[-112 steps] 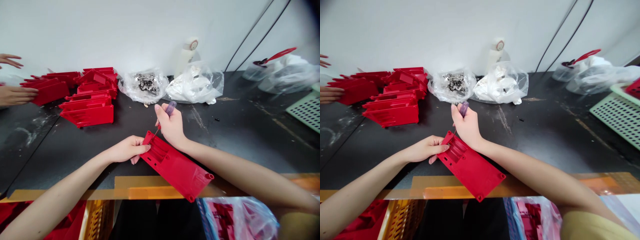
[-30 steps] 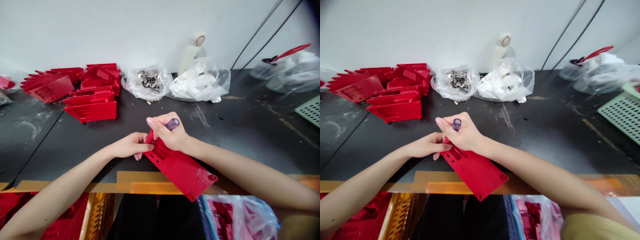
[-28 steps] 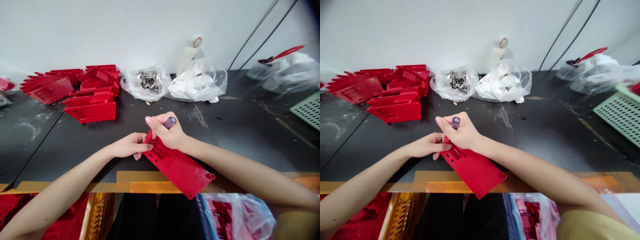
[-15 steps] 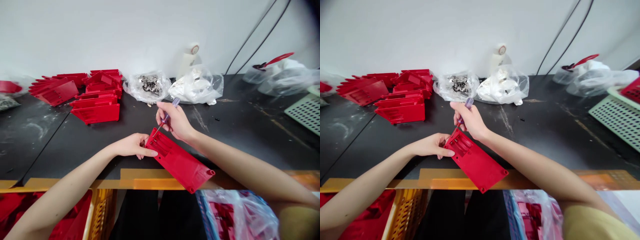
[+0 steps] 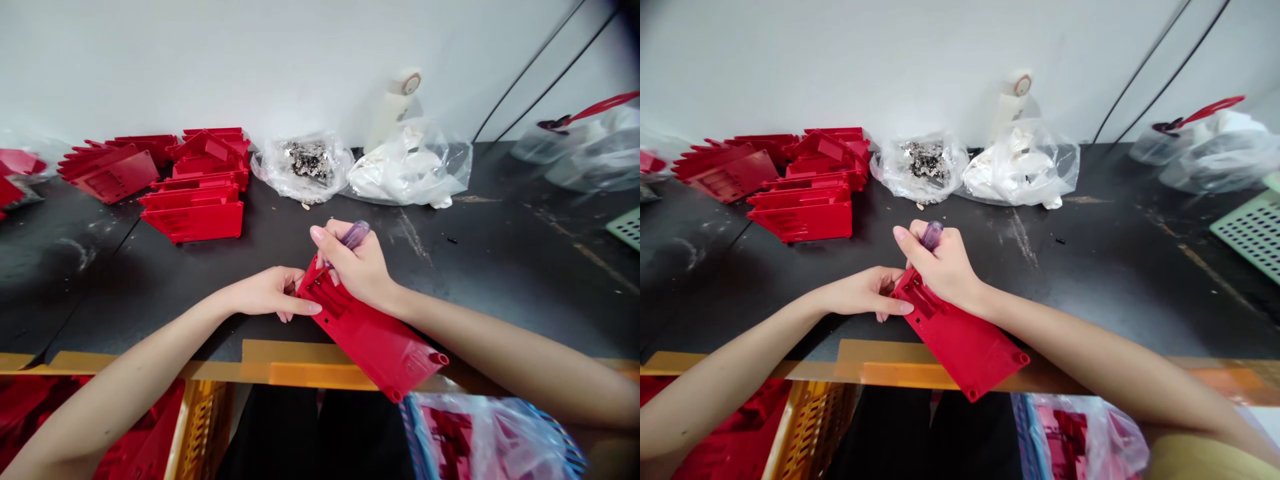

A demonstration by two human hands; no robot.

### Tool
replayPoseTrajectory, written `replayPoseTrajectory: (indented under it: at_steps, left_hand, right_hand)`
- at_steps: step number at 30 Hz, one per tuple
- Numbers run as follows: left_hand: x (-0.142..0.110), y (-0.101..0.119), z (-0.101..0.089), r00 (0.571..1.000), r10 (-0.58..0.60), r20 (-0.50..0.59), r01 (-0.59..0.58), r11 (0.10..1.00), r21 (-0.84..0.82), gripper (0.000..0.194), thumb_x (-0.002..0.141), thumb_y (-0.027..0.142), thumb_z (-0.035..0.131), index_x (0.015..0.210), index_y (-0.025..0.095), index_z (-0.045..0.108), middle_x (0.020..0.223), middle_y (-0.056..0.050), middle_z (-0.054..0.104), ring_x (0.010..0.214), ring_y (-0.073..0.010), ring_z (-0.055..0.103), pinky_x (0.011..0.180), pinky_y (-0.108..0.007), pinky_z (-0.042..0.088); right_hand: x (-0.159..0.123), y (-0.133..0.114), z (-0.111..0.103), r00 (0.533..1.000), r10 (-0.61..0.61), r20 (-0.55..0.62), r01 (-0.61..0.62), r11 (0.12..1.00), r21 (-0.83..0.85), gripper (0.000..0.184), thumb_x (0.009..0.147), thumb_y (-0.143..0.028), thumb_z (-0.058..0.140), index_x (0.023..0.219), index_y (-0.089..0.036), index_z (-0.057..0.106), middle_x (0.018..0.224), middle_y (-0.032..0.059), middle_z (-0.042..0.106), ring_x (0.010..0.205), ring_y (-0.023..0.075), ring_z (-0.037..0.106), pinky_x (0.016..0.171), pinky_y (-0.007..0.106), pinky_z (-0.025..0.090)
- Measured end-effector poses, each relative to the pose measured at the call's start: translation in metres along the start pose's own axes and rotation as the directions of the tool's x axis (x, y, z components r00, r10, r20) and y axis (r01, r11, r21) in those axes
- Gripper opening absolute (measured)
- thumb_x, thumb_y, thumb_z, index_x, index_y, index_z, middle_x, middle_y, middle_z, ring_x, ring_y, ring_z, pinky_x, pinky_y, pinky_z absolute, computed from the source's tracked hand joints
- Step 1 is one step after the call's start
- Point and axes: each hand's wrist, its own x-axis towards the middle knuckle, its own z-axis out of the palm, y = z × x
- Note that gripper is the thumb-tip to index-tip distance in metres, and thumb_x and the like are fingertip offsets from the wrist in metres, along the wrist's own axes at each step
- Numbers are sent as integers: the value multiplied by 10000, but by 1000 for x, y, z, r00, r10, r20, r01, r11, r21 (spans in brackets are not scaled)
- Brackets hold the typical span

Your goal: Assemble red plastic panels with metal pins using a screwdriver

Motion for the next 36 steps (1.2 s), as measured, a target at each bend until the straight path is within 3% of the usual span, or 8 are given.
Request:
replayPoseTrajectory:
  at_steps: [10, 17, 22, 25, 28, 32, 34, 36]
  left_hand:
    - [0, 0, 0, 1000, 9, 16, -9, 1000, -11, 346, 789, 460, 723, 889, 174, 556, 741, 51, 534, 581, -66, 514, 521, -192, 481]
    - [0, 1, -1, 1000, 6, -8, -6, 1000, 28, 348, 761, 460, 750, 823, 184, 548, 675, 71, 522, 533, -62, 507, 492, -183, 466]
    - [0, 2, 1, 999, 12, -35, -11, 1000, 28, 378, 781, 497, 713, 848, 175, 525, 722, 52, 530, 544, -65, 517, 506, -201, 484]
    - [-2, 10, 1, 985, 74, -159, -73, 997, 13, 385, 793, 502, 691, 814, 181, 479, 700, 53, 521, 551, -70, 514, 491, -198, 482]
    - [-12, 30, 2, 926, 201, -320, -186, 979, 77, 356, 828, 481, 659, 807, 192, 451, 720, 51, 553, 548, -67, 521, 521, -207, 493]
    - [-36, 64, 10, 788, 416, -454, -204, 872, 445, 267, 881, 447, 611, 888, 203, 503, 751, 38, 601, 637, -107, 590, 617, -234, 495]
    - [-46, 73, 18, 683, 578, -446, -107, 684, 722, 189, 908, 387, 582, 900, 202, 542, 769, 26, 602, 667, -116, 588, 629, -231, 464]
    - [-50, 73, 25, 613, 712, -343, 29, 413, 910, 107, 930, 295, 539, 910, 198, 582, 844, 0, 622, 695, -120, 588, 605, -223, 423]
  right_hand:
    - [-5, -5, 4, 996, -90, 12, 91, 985, -146, 461, 948, -344, 503, 550, -189, 332, 508, -68, 292, 471, 51, 311, 483, 234, 280]
    - [-7, -10, 6, 969, -247, 2, 236, 924, -300, 439, 946, -250, 495, 580, -185, 260, 519, -69, 278, 488, 47, 276, 516, 228, 284]
    - [-1, -7, 0, 996, -93, 2, 92, 982, -166, 462, 926, -372, 535, 548, -183, 347, 489, -62, 343, 460, 51, 338, 470, 214, 297]
    - [10, -14, -19, 978, 98, -186, -83, 993, 86, 466, 869, -470, 590, 533, -187, 437, 458, -42, 444, 392, 55, 381, 377, 203, 259]
    - [19, -30, -47, 918, 206, -338, -121, 959, 256, 448, 804, -468, 648, 518, -191, 442, 419, -36, 458, 324, 48, 340, 313, 195, 173]
    - [9, -52, -75, 913, 253, -320, -167, 947, 273, 400, 774, -433, 661, 527, -188, 464, 405, -29, 476, 292, 45, 322, 289, 189, 143]
    - [-2, -56, -81, 909, 277, -311, -198, 944, 263, 405, 768, -438, 661, 524, -184, 460, 408, -30, 478, 288, 41, 321, 287, 183, 150]
    - [-16, -56, -82, 903, 315, -293, -242, 935, 261, 411, 760, -438, 668, 521, -179, 456, 413, -30, 482, 285, 38, 319, 286, 176, 159]
